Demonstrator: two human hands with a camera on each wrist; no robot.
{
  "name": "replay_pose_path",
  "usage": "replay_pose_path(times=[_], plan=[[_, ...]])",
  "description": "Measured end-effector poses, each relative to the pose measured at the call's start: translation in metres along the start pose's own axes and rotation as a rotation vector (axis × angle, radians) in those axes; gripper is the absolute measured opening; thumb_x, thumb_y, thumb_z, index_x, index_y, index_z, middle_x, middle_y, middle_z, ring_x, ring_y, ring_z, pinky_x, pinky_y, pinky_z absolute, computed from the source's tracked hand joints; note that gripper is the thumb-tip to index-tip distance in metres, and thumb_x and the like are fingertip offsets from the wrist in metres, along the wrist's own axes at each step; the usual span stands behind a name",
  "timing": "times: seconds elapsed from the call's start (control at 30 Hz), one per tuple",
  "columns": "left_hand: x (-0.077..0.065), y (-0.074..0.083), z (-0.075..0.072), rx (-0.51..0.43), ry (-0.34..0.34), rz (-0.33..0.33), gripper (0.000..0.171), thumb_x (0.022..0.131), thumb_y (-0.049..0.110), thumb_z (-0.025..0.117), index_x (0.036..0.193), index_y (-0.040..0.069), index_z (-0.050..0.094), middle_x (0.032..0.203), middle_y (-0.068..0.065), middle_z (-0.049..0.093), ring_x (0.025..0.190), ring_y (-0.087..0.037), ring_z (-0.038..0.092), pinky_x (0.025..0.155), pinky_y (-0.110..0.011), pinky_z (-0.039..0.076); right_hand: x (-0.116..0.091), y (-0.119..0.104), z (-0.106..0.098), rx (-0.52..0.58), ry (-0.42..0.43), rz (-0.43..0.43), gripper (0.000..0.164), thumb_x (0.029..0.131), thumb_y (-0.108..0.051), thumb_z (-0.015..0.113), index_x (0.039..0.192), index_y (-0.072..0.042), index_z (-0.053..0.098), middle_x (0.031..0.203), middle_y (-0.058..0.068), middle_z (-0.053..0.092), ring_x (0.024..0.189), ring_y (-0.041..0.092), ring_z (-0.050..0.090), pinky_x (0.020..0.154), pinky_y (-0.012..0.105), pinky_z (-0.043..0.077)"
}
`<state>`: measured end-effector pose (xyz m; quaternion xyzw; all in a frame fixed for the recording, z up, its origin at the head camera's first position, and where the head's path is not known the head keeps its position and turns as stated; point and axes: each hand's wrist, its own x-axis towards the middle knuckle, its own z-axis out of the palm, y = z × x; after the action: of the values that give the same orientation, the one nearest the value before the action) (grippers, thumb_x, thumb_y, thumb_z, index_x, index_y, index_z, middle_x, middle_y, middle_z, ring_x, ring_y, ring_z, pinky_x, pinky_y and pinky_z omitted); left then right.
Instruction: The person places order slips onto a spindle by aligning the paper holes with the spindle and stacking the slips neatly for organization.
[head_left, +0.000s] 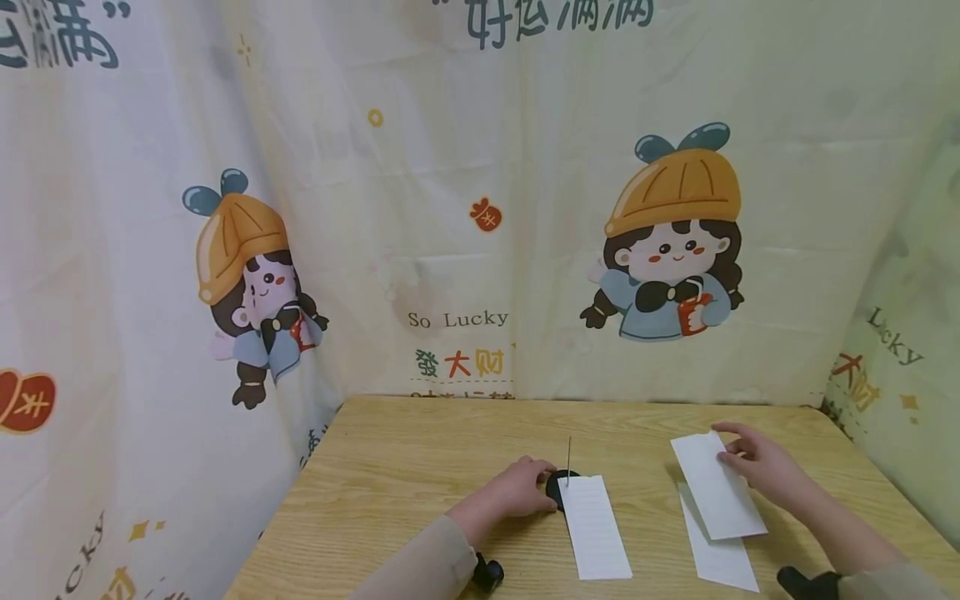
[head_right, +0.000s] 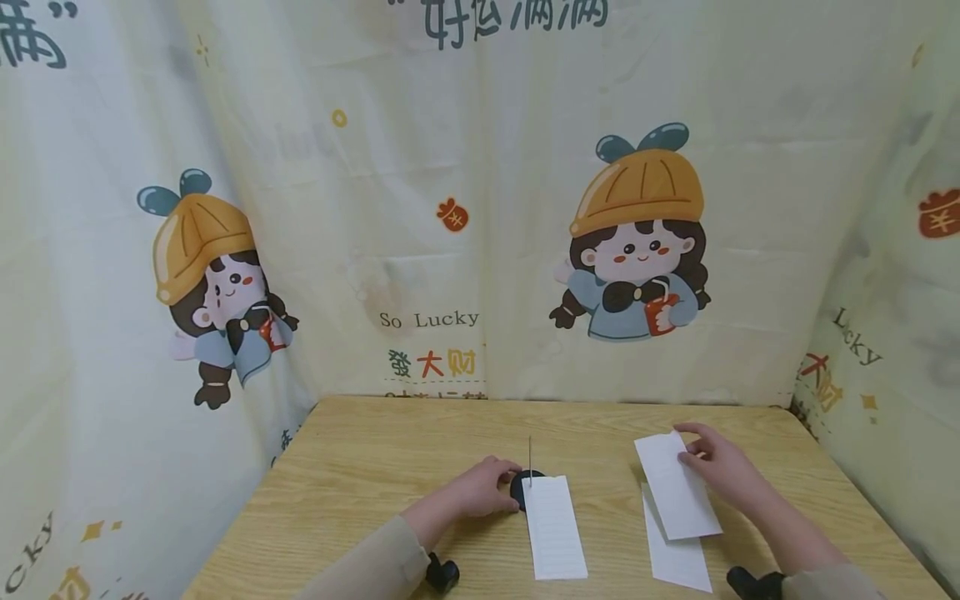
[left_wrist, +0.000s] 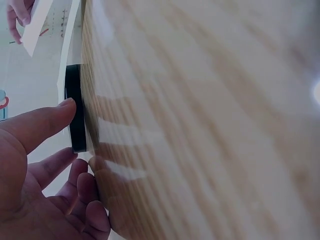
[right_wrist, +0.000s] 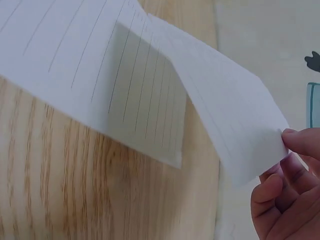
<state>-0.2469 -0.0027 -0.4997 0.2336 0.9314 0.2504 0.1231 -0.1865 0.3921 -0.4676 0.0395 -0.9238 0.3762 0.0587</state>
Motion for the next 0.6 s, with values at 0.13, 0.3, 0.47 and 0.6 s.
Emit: replay_pose_path(times=[0.13, 0.3, 0.47, 0.6], plan=[[-0.001, 0.000, -0.001, 0.005, 0.003, 0.012, 0.054, 0.082, 0.029, 0.082, 0.131, 0.019, 0.061, 0.108, -0.001, 0.058, 0.097, -0.014, 0.056, 0.088, -0.033, 0.047, 0.000, -0.006, 0.006, 0.038, 0.006, -0.019, 0.049, 0.098, -0.014, 0.062, 0.140, 0.003, 0.042, 0.100, 0.012, 0.061, 0.072, 0.010, 0.052, 0.055, 0.028, 0.045], [-0.002, -0.001, -0.001, -0.030, 0.007, 0.022, 0.054, 0.084, 0.027, 0.080, 0.134, 0.018, 0.060, 0.109, -0.001, 0.058, 0.099, -0.014, 0.057, 0.090, -0.034, 0.047, 0.000, -0.015, 0.017, 0.066, 0.011, -0.045, 0.048, 0.098, -0.014, 0.063, 0.139, 0.001, 0.044, 0.099, 0.011, 0.060, 0.073, 0.009, 0.053, 0.054, 0.028, 0.045], [-0.004, -0.004, -0.001, -0.052, 0.017, 0.030, 0.051, 0.086, 0.027, 0.078, 0.133, 0.018, 0.060, 0.106, 0.001, 0.057, 0.096, -0.013, 0.055, 0.090, -0.034, 0.046, 0.002, -0.024, 0.029, 0.130, -0.004, -0.058, 0.047, 0.096, -0.008, 0.064, 0.137, 0.001, 0.044, 0.095, 0.011, 0.059, 0.067, 0.011, 0.052, 0.053, 0.028, 0.045], [-0.005, -0.002, -0.003, -0.096, 0.032, 0.016, 0.046, 0.088, 0.029, 0.076, 0.131, 0.019, 0.061, 0.104, 0.002, 0.057, 0.092, -0.013, 0.054, 0.084, -0.034, 0.047, 0.003, -0.030, 0.037, 0.157, -0.011, -0.060, 0.048, 0.094, -0.005, 0.065, 0.137, 0.001, 0.044, 0.094, 0.011, 0.058, 0.067, 0.012, 0.052, 0.053, 0.028, 0.045]])
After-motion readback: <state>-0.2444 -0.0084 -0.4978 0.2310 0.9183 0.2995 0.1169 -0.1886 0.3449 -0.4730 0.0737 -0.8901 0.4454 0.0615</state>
